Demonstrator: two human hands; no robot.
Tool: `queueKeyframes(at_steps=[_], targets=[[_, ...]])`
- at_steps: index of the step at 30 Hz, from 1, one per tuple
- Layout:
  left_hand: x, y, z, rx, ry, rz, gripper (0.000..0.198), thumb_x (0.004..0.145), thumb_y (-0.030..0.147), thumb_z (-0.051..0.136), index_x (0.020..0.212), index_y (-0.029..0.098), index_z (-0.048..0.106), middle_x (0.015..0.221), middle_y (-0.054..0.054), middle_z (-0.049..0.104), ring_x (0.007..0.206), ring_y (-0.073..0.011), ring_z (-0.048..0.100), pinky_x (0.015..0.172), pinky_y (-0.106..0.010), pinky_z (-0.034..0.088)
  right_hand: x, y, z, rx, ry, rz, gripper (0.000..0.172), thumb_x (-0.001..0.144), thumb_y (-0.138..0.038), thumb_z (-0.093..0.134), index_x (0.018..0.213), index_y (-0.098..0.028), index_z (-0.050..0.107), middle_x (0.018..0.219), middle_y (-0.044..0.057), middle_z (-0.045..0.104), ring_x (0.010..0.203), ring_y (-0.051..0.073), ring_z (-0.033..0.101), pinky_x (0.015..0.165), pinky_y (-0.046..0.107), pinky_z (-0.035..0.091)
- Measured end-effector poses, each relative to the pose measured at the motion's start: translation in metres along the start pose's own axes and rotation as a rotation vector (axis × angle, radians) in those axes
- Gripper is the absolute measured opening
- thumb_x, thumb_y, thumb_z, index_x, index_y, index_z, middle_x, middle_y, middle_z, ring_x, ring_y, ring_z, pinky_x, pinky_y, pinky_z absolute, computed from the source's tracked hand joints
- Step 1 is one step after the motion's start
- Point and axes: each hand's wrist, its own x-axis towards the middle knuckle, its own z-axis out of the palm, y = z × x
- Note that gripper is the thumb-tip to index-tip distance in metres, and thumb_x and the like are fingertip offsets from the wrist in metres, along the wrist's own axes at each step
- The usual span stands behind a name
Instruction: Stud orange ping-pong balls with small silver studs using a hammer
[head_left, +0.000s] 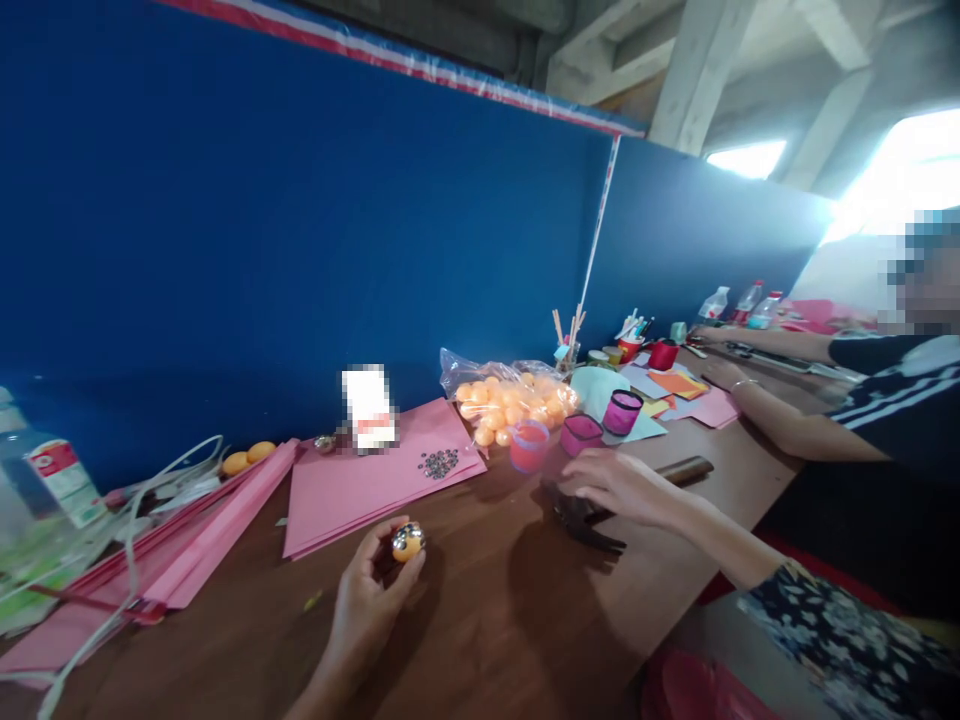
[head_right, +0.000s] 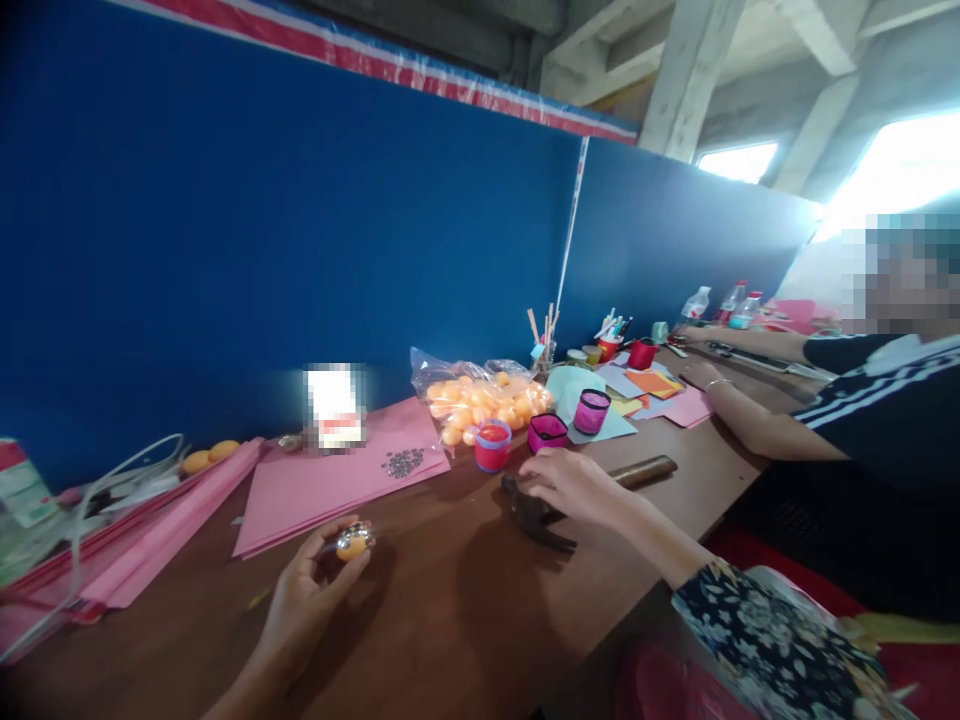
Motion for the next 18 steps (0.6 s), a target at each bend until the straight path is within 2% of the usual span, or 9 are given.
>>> queueKeyframes(at_steps=[3,6,8,13,16,18], targets=[[0.000,0.001,0.001,-0.012,-0.002,0.012,0.047,0.062,0.030,0.067,0.104,0.017,0.051,0.095,-0.006,0.064,0.086,-0.0190,0.063,0.081,-0.032,0.049,0.022,-0.039,0.009,0.122,0.085,-0.107,0.023,0.081,-0.025,0.048,0.101,-0.021,0.059,0.095,0.005,0.062,0.086,0.018,0.057,0.076,0.026,0.040],[-0.001,0.001,0.000,-0.024,0.012,0.027,0.047,0.061,0.031,0.067,0.103,0.016,0.051,0.093,-0.006,0.065,0.084,-0.0196,0.063,0.080,-0.034,0.049,0.052,-0.078,0.036,0.175,0.097,-0.210,0.022,0.082,-0.025,0.048,0.100,-0.022,0.059,0.096,0.004,0.062,0.086,0.017,0.057,0.076,0.025,0.040],[-0.001,0.001,0.000,-0.013,0.022,0.025,0.046,0.062,0.032,0.066,0.102,0.017,0.052,0.092,-0.006,0.065,0.084,-0.0204,0.063,0.079,-0.034,0.050,0.074,-0.094,0.057,0.177,0.114,-0.189,0.020,0.080,-0.023,0.051,0.098,-0.020,0.059,0.093,0.005,0.062,0.085,0.017,0.057,0.075,0.024,0.040],[0.000,0.004,-0.002,0.038,0.004,0.042,0.045,0.063,0.032,0.066,0.102,0.016,0.051,0.093,-0.006,0.064,0.084,-0.0200,0.062,0.081,-0.034,0.048,0.119,-0.098,0.093,0.098,0.195,0.082,0.025,0.083,-0.016,0.040,0.105,-0.016,0.053,0.099,0.011,0.059,0.085,0.019,0.056,0.073,0.026,0.040],[0.001,0.005,-0.002,0.029,-0.001,0.054,0.044,0.063,0.032,0.066,0.101,0.016,0.052,0.091,-0.006,0.065,0.082,-0.0190,0.063,0.079,-0.032,0.048,0.134,-0.093,0.100,0.076,0.196,0.129,0.027,0.085,-0.015,0.035,0.106,-0.013,0.052,0.099,0.013,0.058,0.083,0.020,0.056,0.071,0.028,0.040],[0.001,0.005,-0.001,0.014,0.003,0.060,0.043,0.062,0.032,0.066,0.100,0.016,0.053,0.090,-0.005,0.065,0.080,-0.0186,0.063,0.077,-0.031,0.049,0.141,-0.093,0.101,0.067,0.195,0.132,0.027,0.086,-0.016,0.035,0.107,-0.013,0.051,0.102,0.013,0.057,0.089,0.021,0.054,0.074,0.029,0.040]])
